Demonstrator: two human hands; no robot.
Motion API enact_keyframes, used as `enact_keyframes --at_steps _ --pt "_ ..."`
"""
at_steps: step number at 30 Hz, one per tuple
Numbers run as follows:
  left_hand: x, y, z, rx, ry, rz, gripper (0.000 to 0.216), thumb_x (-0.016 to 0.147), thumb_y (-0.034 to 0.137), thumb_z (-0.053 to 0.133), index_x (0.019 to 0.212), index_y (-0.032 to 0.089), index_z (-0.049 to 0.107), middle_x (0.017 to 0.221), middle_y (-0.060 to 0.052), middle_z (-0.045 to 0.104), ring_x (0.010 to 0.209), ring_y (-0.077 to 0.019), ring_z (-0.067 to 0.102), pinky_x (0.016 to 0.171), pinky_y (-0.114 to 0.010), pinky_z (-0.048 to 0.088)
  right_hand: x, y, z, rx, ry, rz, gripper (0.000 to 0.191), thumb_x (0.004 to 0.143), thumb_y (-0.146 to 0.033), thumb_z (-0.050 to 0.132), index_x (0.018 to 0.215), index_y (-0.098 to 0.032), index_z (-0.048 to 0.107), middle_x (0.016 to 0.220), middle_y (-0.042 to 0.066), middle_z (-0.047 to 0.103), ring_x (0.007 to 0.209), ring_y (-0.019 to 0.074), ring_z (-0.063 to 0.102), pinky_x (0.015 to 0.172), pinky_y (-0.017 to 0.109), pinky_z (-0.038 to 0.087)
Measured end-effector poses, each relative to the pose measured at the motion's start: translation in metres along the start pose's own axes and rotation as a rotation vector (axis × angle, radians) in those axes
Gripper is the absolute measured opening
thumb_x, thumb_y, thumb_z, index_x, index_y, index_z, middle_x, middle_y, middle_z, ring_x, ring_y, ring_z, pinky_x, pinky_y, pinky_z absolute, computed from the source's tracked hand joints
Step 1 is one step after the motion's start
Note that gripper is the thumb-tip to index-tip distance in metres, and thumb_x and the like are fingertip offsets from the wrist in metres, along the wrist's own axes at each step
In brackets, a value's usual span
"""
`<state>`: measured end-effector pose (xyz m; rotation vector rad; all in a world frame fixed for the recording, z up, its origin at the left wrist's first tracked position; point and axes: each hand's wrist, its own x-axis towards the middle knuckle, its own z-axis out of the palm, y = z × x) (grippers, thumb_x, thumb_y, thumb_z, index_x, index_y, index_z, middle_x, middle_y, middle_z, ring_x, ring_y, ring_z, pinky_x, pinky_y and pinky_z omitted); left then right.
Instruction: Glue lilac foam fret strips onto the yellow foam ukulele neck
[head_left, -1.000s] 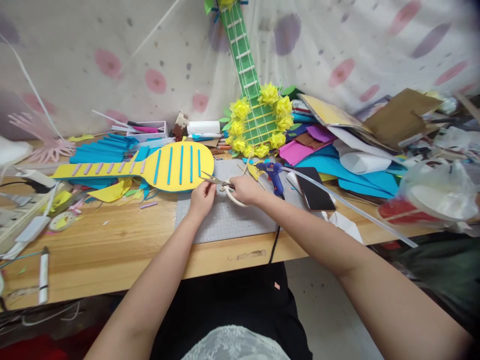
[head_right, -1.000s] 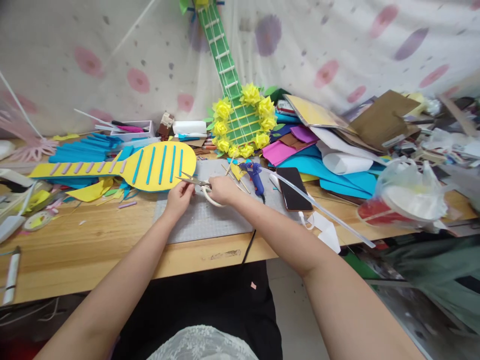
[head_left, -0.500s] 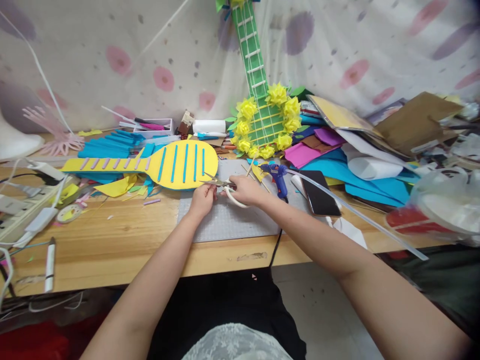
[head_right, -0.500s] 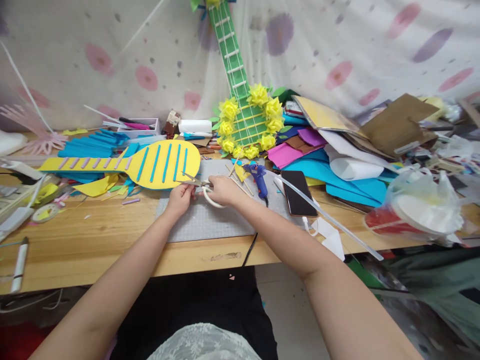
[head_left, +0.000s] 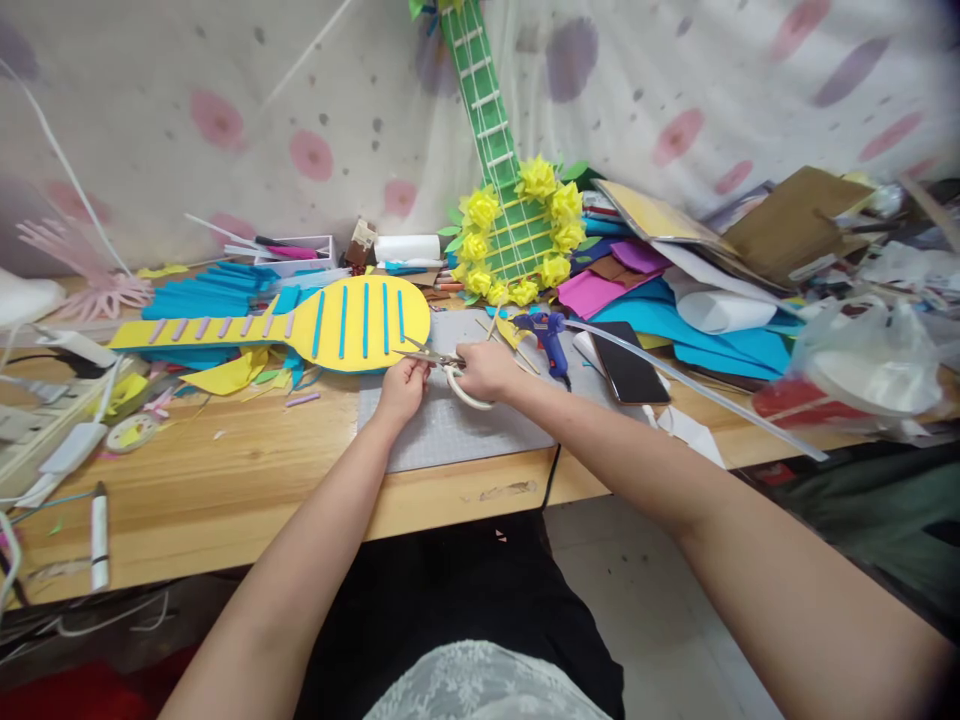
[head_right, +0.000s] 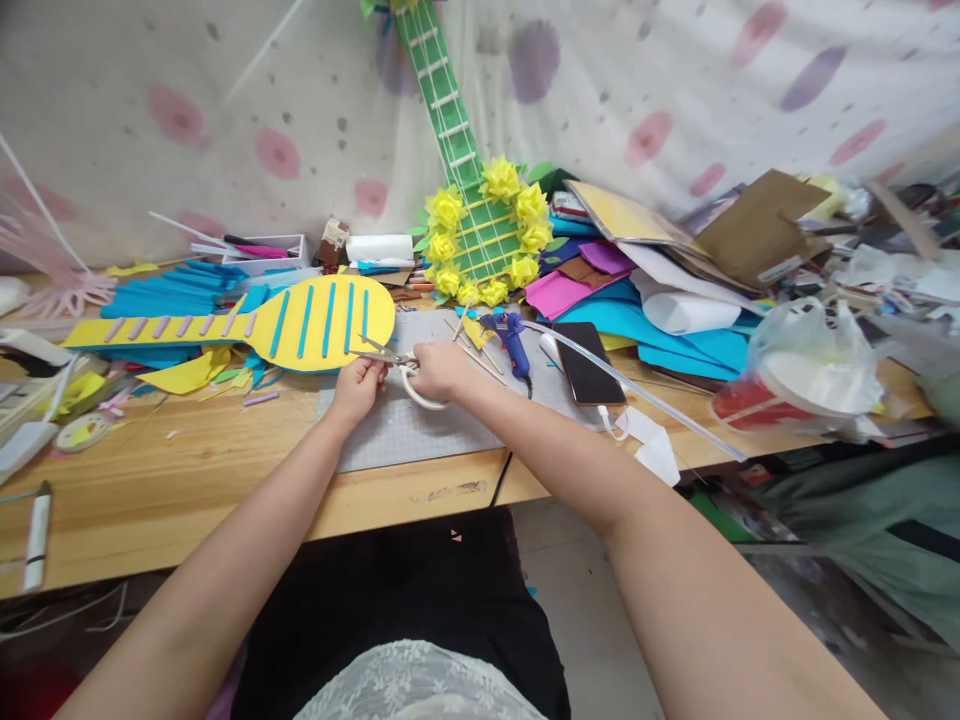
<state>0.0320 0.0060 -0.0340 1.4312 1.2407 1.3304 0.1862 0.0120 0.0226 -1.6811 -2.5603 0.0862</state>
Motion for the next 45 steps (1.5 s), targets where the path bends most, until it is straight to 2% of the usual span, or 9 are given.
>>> enact_keyframes --at_steps 5,10,14,17,22,31,39,42,45 --pt "-0.001 -0.005 0.003 0.044 0.047 0.035 0.024 0.08 0.023 0.047 0.056 0.017 0.047 0.049 0.003 0.044 0.043 -0.009 0.045 0.048 -0.024 0.036 -0.002 0.003 0.008 0.027 0.071 -0.032 0.033 0.079 -0.039 0.045 0.095 -0.015 0.059 0.092 0.013 0.067 0.082 0.0222 0.06 0.067 0.028 0.036" --pt "0.0 -0.001 0.005 -0.078 -0.008 0.008 0.021 0.079 0.028 0.052 0.061 0.016 0.053 0.048 0.005 0.041 0.042 -0.0074 0.042 0.047 -0.022 0.037 0.001 0.009 0.014 0.1 0.118 -0.076 0.029 0.08 -0.035 0.046 0.096 -0.013 0.056 0.095 0.012 0.063 0.086 0.0202 0.056 0.071 0.027 0.036" --pt "0.0 0.005 0.005 -0.264 -0.088 -0.06 0.021 0.077 0.034 0.056 0.068 0.015 0.058 0.048 0.006 0.037 0.043 -0.0063 0.039 0.046 -0.021 0.038 0.003 0.013 0.01 0.161 0.084 -0.127 0.03 0.079 -0.038 0.048 0.095 -0.013 0.055 0.094 0.011 0.062 0.085 0.0186 0.055 0.069 0.025 0.035" --pt "-0.002 0.008 0.005 -0.298 -0.102 -0.093 0.022 0.077 0.034 0.057 0.068 0.014 0.058 0.048 0.006 0.036 0.043 -0.0056 0.038 0.046 -0.02 0.037 0.004 0.015 0.008 0.159 0.049 -0.122 0.029 0.079 -0.038 0.047 0.093 -0.014 0.056 0.092 0.01 0.064 0.081 0.0179 0.057 0.064 0.024 0.034" --pt "-0.002 0.007 0.005 -0.293 -0.108 -0.118 0.023 0.077 0.034 0.057 0.066 0.013 0.057 0.046 0.006 0.034 0.042 -0.0054 0.034 0.043 -0.02 0.035 0.003 0.016 0.008 0.084 0.031 -0.075 0.031 0.079 -0.04 0.046 0.094 -0.016 0.058 0.093 0.01 0.067 0.081 0.0206 0.06 0.065 0.026 0.035" --pt "-0.001 0.003 0.005 -0.218 -0.05 -0.082 0.021 0.079 0.03 0.054 0.066 0.014 0.055 0.048 0.006 0.037 0.041 -0.0057 0.038 0.043 -0.02 0.036 0.003 0.011 0.007 0.038 0.03 -0.048 0.033 0.08 -0.04 0.045 0.097 -0.015 0.057 0.095 0.013 0.066 0.085 0.0235 0.06 0.068 0.028 0.037" --pt "-0.002 -0.001 0.006 -0.154 -0.029 -0.024 0.021 0.08 0.031 0.051 0.068 0.015 0.054 0.049 0.005 0.039 0.042 -0.007 0.041 0.046 -0.022 0.036 0.004 0.009 0.008 0.043 0.134 -0.096 0.033 0.078 -0.035 0.047 0.102 -0.012 0.051 0.104 0.015 0.059 0.098 0.0252 0.051 0.081 0.032 0.036" --pt "-0.002 0.0 0.005 -0.113 -0.01 0.016 0.021 0.081 0.032 0.05 0.068 0.016 0.054 0.05 0.005 0.04 0.044 -0.0074 0.043 0.048 -0.022 0.037 0.004 0.008 0.005 0.065 0.104 -0.102 0.033 0.079 -0.037 0.045 0.1 -0.013 0.052 0.1 0.014 0.061 0.094 0.0246 0.053 0.078 0.031 0.037" --pt "-0.002 0.001 0.004 -0.118 -0.004 0.014 0.024 0.08 0.035 0.051 0.066 0.016 0.054 0.05 0.005 0.04 0.043 -0.0072 0.042 0.047 -0.022 0.037 0.004 0.011 0.001 0.127 -0.01 -0.084 0.033 0.079 -0.042 0.044 0.097 -0.016 0.053 0.096 0.011 0.063 0.086 0.0221 0.056 0.068 0.027 0.037"
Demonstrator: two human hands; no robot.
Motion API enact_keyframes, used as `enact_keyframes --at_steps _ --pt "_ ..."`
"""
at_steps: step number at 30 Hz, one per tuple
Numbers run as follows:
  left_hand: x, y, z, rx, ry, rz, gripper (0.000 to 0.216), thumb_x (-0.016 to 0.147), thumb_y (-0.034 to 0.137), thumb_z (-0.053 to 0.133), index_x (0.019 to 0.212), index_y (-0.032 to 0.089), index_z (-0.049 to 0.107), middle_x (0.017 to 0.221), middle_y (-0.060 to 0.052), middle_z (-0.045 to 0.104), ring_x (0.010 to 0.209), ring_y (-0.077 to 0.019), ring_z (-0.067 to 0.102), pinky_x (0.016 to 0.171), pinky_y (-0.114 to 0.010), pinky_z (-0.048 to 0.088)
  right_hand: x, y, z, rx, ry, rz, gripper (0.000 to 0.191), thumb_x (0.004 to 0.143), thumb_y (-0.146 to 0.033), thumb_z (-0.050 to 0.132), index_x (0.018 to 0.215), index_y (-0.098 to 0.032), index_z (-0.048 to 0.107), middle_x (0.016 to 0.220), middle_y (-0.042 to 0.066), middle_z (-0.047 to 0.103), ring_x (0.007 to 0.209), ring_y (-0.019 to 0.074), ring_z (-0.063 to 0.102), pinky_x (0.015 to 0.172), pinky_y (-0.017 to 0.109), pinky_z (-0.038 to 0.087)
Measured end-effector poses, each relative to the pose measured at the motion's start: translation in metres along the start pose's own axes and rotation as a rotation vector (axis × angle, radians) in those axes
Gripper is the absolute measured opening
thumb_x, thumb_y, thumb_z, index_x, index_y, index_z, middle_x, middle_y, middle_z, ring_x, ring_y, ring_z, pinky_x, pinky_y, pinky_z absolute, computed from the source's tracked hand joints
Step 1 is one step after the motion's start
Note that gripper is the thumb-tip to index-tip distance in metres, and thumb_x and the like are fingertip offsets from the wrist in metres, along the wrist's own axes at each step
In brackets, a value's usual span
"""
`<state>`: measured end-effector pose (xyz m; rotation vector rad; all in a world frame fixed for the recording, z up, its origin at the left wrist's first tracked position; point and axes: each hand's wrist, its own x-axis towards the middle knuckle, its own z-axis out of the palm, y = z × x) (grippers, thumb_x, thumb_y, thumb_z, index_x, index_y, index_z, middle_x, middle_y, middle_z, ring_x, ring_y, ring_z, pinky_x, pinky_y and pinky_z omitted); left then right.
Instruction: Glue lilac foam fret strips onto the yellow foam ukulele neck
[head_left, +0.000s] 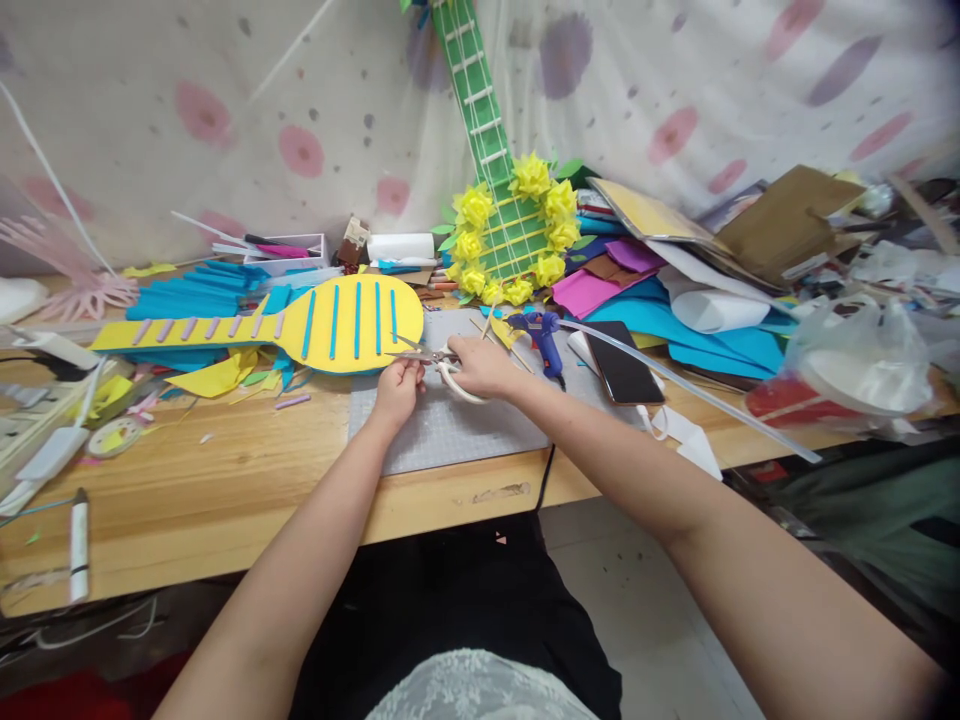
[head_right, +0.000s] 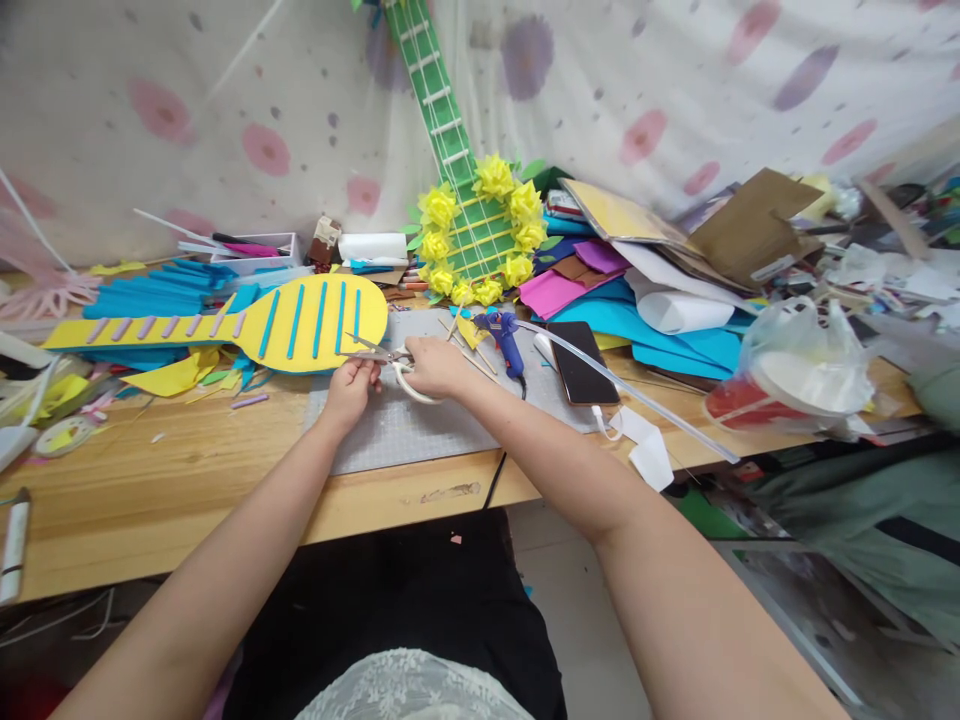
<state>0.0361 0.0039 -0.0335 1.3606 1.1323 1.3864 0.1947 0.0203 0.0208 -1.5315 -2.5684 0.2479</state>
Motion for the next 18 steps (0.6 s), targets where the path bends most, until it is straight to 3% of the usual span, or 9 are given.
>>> enact_keyframes --at_steps 3,6,12,18 --pt "0.0 0.002 0.001 -0.062 -0.043 -0.033 0.027 0.079 0.039 0.053 0.066 0.015 0.056 0.05 0.005 0.038 0.044 -0.0069 0.04 0.046 -0.021 0.038 0.002 0.006 -0.005 0.085 -0.161 0.013 0.033 0.075 -0.045 0.048 0.094 -0.018 0.054 0.093 0.007 0.064 0.078 0.0189 0.057 0.06 0.024 0.035" --pt "-0.001 0.005 0.004 -0.155 -0.056 -0.065 0.028 0.077 0.042 0.056 0.067 0.015 0.056 0.05 0.005 0.036 0.045 -0.0066 0.038 0.046 -0.021 0.039 0.004 0.011 -0.01 0.154 -0.219 -0.017 0.031 0.072 -0.042 0.05 0.091 -0.018 0.053 0.091 0.005 0.064 0.074 0.0164 0.055 0.059 0.022 0.034" --pt "-0.005 0.013 0.005 -0.328 -0.077 -0.151 0.026 0.078 0.041 0.056 0.071 0.016 0.054 0.05 0.006 0.031 0.045 -0.0055 0.034 0.048 -0.02 0.038 0.004 0.011 -0.016 0.237 -0.234 -0.082 0.029 0.072 -0.041 0.052 0.088 -0.018 0.05 0.085 0.003 0.061 0.072 0.0141 0.053 0.059 0.02 0.034" --pt "-0.005 0.014 0.004 -0.298 -0.097 -0.155 0.027 0.078 0.042 0.057 0.07 0.016 0.053 0.05 0.006 0.033 0.046 -0.0059 0.035 0.048 -0.02 0.038 0.002 0.011 -0.01 0.163 -0.129 -0.064 0.026 0.074 -0.041 0.049 0.085 -0.018 0.053 0.083 0.003 0.062 0.069 0.0134 0.052 0.056 0.021 0.031"
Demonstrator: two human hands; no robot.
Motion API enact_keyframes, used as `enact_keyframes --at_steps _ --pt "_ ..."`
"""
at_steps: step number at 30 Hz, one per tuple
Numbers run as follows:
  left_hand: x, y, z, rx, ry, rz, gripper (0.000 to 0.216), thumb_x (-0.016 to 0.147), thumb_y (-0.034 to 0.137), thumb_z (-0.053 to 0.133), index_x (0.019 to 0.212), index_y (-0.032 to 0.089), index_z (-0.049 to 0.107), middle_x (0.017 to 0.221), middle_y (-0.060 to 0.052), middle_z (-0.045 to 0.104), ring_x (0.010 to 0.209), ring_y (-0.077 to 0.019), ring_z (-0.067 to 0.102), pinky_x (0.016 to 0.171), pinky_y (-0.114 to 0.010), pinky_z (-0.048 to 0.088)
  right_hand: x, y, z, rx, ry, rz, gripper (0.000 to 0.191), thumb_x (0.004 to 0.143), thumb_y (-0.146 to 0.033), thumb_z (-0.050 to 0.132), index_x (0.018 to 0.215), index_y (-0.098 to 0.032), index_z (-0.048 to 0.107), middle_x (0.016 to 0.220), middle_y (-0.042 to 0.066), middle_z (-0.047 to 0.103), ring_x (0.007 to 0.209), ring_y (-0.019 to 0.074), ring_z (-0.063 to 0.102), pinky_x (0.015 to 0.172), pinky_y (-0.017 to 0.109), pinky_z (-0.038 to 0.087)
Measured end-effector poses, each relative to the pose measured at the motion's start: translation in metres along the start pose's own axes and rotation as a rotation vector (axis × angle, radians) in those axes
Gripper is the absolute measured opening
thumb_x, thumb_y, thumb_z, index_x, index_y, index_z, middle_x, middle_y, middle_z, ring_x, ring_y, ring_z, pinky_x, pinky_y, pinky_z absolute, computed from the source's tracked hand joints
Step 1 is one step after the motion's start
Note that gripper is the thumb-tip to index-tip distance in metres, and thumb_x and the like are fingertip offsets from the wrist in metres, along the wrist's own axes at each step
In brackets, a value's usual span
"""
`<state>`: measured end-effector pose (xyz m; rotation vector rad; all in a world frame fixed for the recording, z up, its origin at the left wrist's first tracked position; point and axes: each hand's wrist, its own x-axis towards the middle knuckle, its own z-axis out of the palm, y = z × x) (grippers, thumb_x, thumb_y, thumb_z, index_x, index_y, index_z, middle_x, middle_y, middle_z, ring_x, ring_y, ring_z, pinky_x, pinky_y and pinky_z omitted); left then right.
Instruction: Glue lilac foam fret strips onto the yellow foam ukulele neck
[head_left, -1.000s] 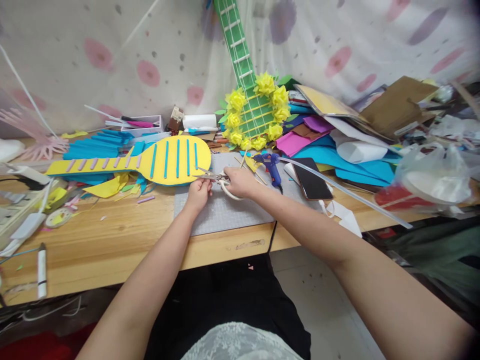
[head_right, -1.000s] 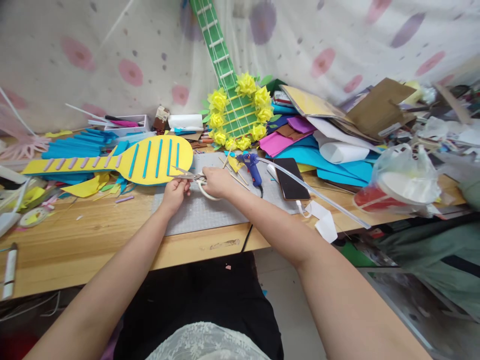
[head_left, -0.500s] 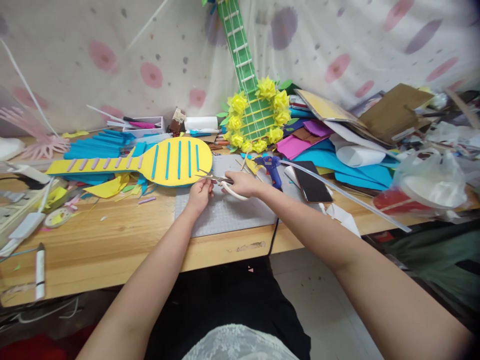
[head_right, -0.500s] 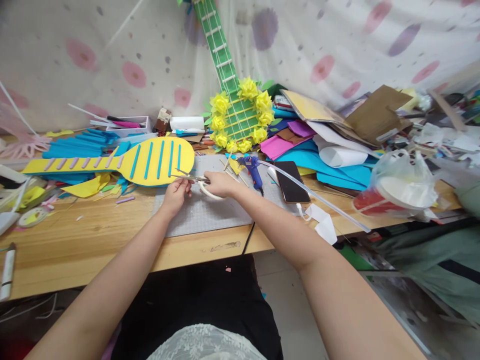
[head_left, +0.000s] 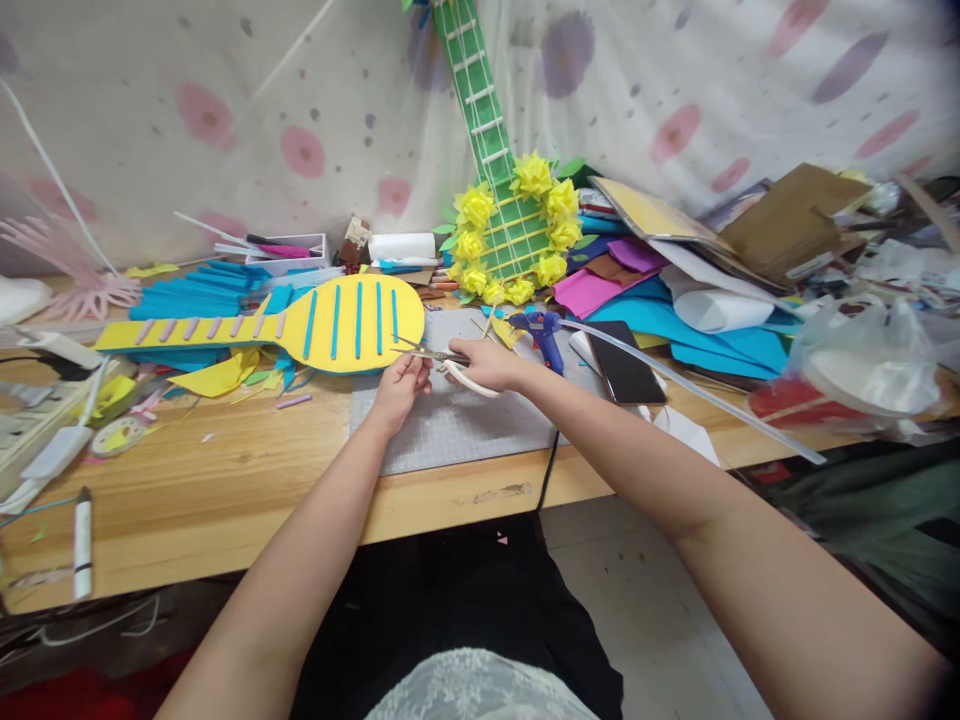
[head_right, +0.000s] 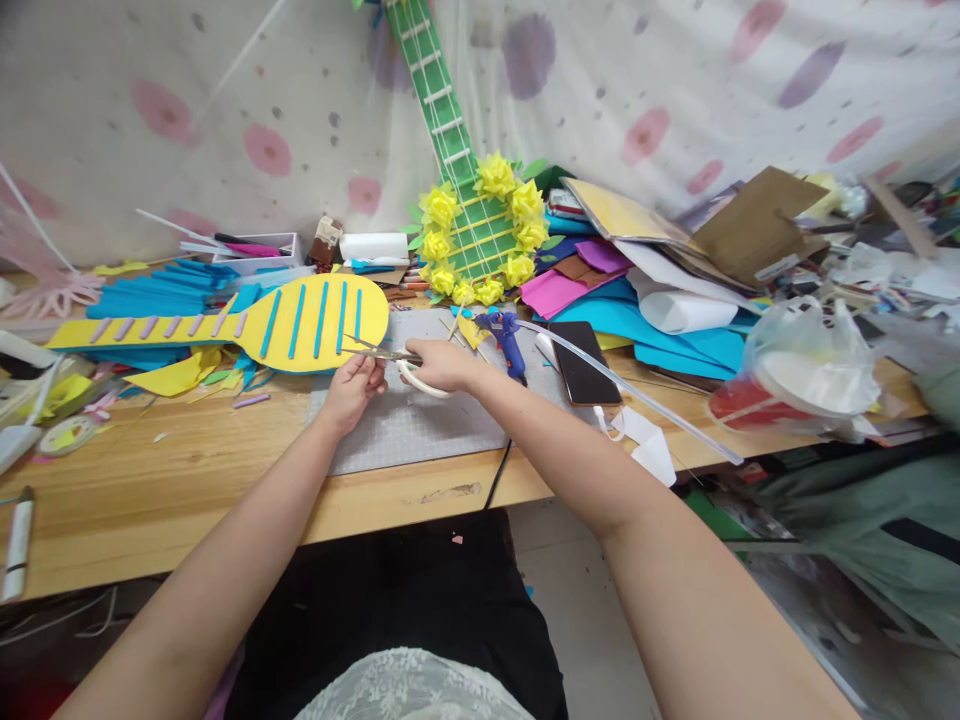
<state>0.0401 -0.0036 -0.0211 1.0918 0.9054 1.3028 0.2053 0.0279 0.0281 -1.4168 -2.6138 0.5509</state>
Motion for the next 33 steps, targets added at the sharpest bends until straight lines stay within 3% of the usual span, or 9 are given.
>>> enact_keyframes --at_steps 13,19,27,33 --pt "0.002 0.0 0.001 0.12 -0.005 0.029 0.027 0.069 0.039 0.063 0.064 0.017 0.048 0.052 0.006 0.035 0.046 -0.0065 0.034 0.044 -0.021 0.038 -0.006 -0.012 0.006 -0.203 0.109 0.148 0.033 0.079 -0.045 0.044 0.088 -0.017 0.061 0.087 0.01 0.068 0.077 0.021 0.06 0.06 0.026 0.034" --pt "0.012 -0.009 -0.001 0.457 0.133 -0.052 0.037 0.072 0.05 0.056 0.056 0.018 0.046 0.043 0.006 0.033 0.038 -0.0069 0.031 0.038 -0.022 0.025 -0.005 -0.012 0.018 -0.219 0.179 0.183 0.034 0.079 -0.044 0.044 0.093 -0.017 0.06 0.088 0.011 0.068 0.079 0.023 0.062 0.064 0.027 0.037" --pt "0.009 0.011 0.002 0.719 0.116 -0.063 0.036 0.072 0.05 0.053 0.068 0.016 0.062 0.044 0.003 0.041 0.047 -0.0121 0.041 0.047 -0.024 0.031 -0.01 -0.019 0.017 -0.228 0.185 0.214 0.034 0.081 -0.042 0.043 0.097 -0.016 0.058 0.093 0.012 0.067 0.086 0.0225 0.061 0.07 0.027 0.038" --pt "0.008 0.017 0.006 0.8 0.156 -0.09 0.037 0.072 0.051 0.052 0.063 0.016 0.062 0.04 0.003 0.035 0.043 -0.0122 0.038 0.046 -0.024 0.027 -0.011 -0.023 0.018 -0.239 0.229 0.216 0.035 0.081 -0.04 0.043 0.1 -0.015 0.056 0.096 0.013 0.066 0.088 0.0238 0.061 0.072 0.029 0.039"
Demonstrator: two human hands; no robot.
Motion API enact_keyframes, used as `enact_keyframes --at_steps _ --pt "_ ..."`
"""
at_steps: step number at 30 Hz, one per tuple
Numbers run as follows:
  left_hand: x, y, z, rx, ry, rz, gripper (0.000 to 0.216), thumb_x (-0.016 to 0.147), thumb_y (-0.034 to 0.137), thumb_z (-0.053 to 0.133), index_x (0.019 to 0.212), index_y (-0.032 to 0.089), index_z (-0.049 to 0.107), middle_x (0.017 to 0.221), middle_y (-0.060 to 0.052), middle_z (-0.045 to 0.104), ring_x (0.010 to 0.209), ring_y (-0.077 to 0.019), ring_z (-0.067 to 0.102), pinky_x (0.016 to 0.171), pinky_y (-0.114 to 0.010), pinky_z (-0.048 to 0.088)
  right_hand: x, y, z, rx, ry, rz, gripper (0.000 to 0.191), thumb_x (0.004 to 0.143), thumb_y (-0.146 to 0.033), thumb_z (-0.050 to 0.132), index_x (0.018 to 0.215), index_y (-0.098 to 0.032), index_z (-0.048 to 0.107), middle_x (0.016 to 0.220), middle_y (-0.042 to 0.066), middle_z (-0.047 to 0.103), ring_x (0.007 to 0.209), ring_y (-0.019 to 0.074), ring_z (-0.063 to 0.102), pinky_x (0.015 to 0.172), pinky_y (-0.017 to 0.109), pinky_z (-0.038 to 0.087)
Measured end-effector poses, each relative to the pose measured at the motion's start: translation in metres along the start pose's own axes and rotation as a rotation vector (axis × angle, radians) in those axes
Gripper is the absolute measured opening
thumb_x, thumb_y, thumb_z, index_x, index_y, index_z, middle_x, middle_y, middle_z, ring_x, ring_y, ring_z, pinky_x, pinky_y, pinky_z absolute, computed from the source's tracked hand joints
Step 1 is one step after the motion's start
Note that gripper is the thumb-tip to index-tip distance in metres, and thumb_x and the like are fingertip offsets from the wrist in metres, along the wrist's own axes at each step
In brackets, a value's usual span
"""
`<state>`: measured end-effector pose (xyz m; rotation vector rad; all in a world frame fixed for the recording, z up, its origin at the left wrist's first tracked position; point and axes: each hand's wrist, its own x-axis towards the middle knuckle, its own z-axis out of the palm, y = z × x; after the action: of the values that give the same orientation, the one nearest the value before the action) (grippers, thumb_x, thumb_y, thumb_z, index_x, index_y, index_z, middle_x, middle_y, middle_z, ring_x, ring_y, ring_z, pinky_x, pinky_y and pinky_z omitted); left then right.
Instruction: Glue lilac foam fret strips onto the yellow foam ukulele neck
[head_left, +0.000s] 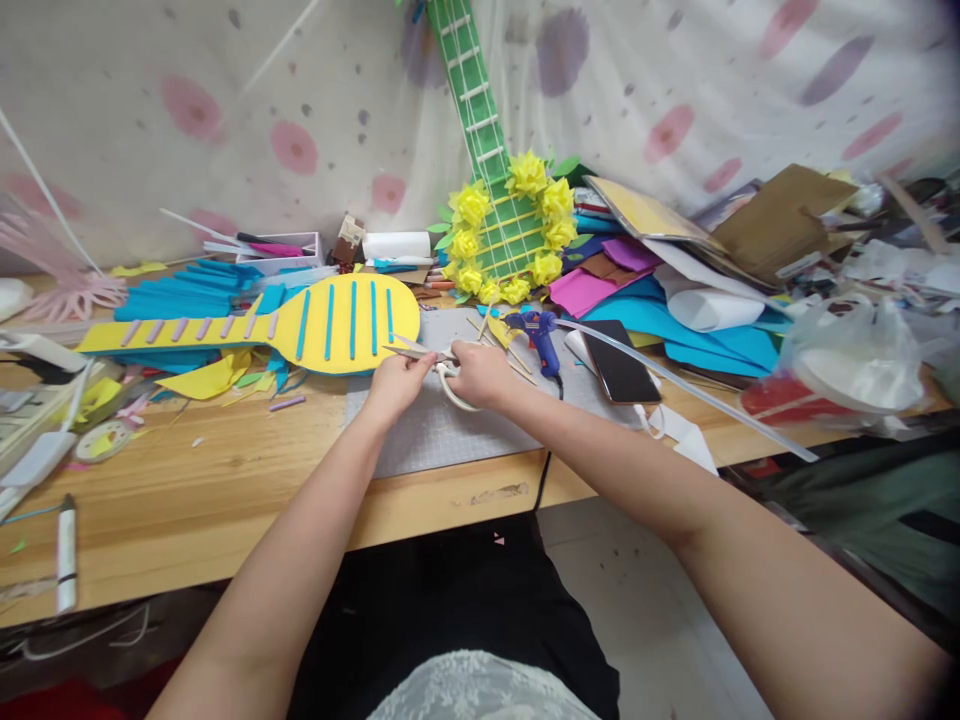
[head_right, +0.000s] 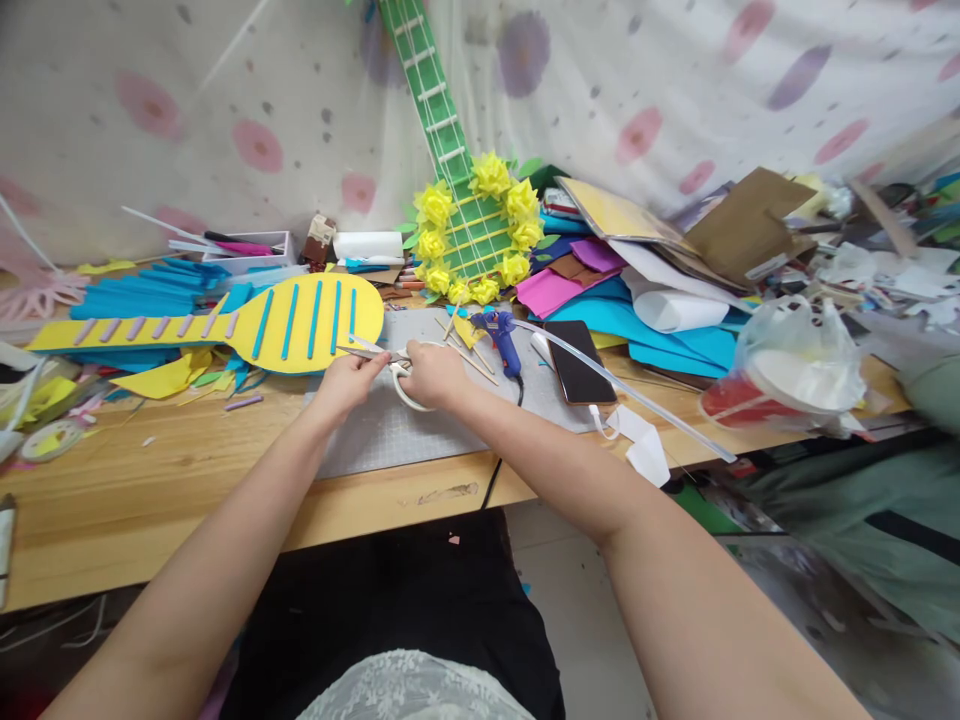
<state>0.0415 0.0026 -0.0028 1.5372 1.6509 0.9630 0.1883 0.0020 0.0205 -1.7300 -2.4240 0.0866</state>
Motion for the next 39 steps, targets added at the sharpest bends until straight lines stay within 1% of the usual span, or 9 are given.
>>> enact_keyframes --at_steps 8,16,20,23,26,31,33,35,39 --pt "0.002 0.008 0.005 -0.159 0.021 -0.023 0.026 0.07 0.04 0.061 0.059 0.017 0.062 0.049 -0.003 0.054 0.058 -0.0183 0.054 0.051 -0.025 0.035 0.001 0.002 -0.001 -0.028 0.016 0.01 0.033 0.08 -0.036 0.043 0.101 -0.013 0.054 0.098 0.015 0.065 0.091 0.0256 0.061 0.073 0.029 0.041" --pt "0.007 0.028 0.013 -0.103 -0.012 -0.28 0.026 0.072 0.037 0.06 0.057 0.015 0.059 0.039 0.002 0.041 0.037 -0.0104 0.034 0.041 -0.024 0.025 0.006 0.009 0.003 -0.047 0.006 0.016 0.034 0.079 -0.035 0.044 0.102 -0.012 0.053 0.099 0.017 0.064 0.09 0.0267 0.061 0.073 0.031 0.043" --pt "0.011 0.033 0.012 -0.121 -0.02 -0.201 0.022 0.072 0.034 0.061 0.061 0.015 0.059 0.04 0.003 0.039 0.04 -0.0098 0.035 0.042 -0.023 0.026 0.01 0.016 0.001 0.041 0.019 0.041 0.034 0.079 -0.039 0.044 0.099 -0.013 0.055 0.096 0.015 0.065 0.088 0.0257 0.061 0.073 0.032 0.042" --pt "0.011 0.029 0.01 -0.191 -0.064 -0.065 0.021 0.074 0.032 0.059 0.063 0.015 0.057 0.044 0.004 0.04 0.042 -0.0087 0.037 0.042 -0.021 0.029 0.015 0.026 -0.001 0.247 -0.117 0.085 0.028 0.076 -0.04 0.05 0.087 -0.016 0.057 0.087 0.009 0.065 0.082 0.0204 0.06 0.067 0.027 0.041" --pt "0.009 0.02 0.009 -0.257 -0.068 0.018 0.014 0.079 0.027 0.053 0.071 0.015 0.057 0.046 0.005 0.039 0.04 -0.008 0.038 0.042 -0.021 0.03 0.018 0.039 -0.001 0.533 -0.265 0.072 0.019 0.071 -0.034 0.056 0.073 -0.016 0.055 0.069 0.001 0.059 0.065 0.013 0.055 0.057 0.021 0.038" --pt "0.007 0.012 0.006 -0.548 -0.134 0.045 0.014 0.082 0.024 0.046 0.074 0.015 0.054 0.046 0.008 0.029 0.04 -0.0062 0.03 0.043 -0.019 0.033 0.017 0.048 -0.003 0.879 -0.494 -0.045 0.022 0.075 -0.034 0.054 0.065 -0.017 0.045 0.05 -0.006 0.041 0.045 0.0067 0.039 0.047 0.02 0.033" --pt "0.006 0.01 0.006 -0.651 -0.194 0.036 0.016 0.083 0.028 0.046 0.075 0.016 0.053 0.046 0.009 0.024 0.039 -0.0054 0.026 0.042 -0.018 0.032 0.017 0.048 -0.005 0.824 -0.496 -0.085 0.024 0.075 -0.037 0.055 0.067 -0.017 0.046 0.054 -0.005 0.044 0.048 0.0068 0.041 0.049 0.02 0.033" --pt "0.003 0.006 0.007 -0.697 -0.221 0.028 0.016 0.083 0.03 0.047 0.077 0.016 0.052 0.047 0.01 0.022 0.039 -0.0048 0.023 0.041 -0.017 0.03 0.018 0.045 -0.006 0.631 -0.419 -0.092 0.024 0.073 -0.039 0.058 0.073 -0.016 0.05 0.064 -0.002 0.052 0.056 0.0086 0.047 0.053 0.02 0.035" --pt "0.0 -0.007 0.011 -0.766 -0.187 0.019 0.012 0.081 0.03 0.05 0.079 0.018 0.047 0.048 0.01 0.023 0.039 -0.0047 0.023 0.041 -0.016 0.029 0.016 0.039 -0.005 0.251 -0.264 -0.112 0.037 0.074 -0.051 0.055 0.089 -0.017 0.055 0.089 0.005 0.063 0.077 0.0156 0.056 0.061 0.022 0.036"
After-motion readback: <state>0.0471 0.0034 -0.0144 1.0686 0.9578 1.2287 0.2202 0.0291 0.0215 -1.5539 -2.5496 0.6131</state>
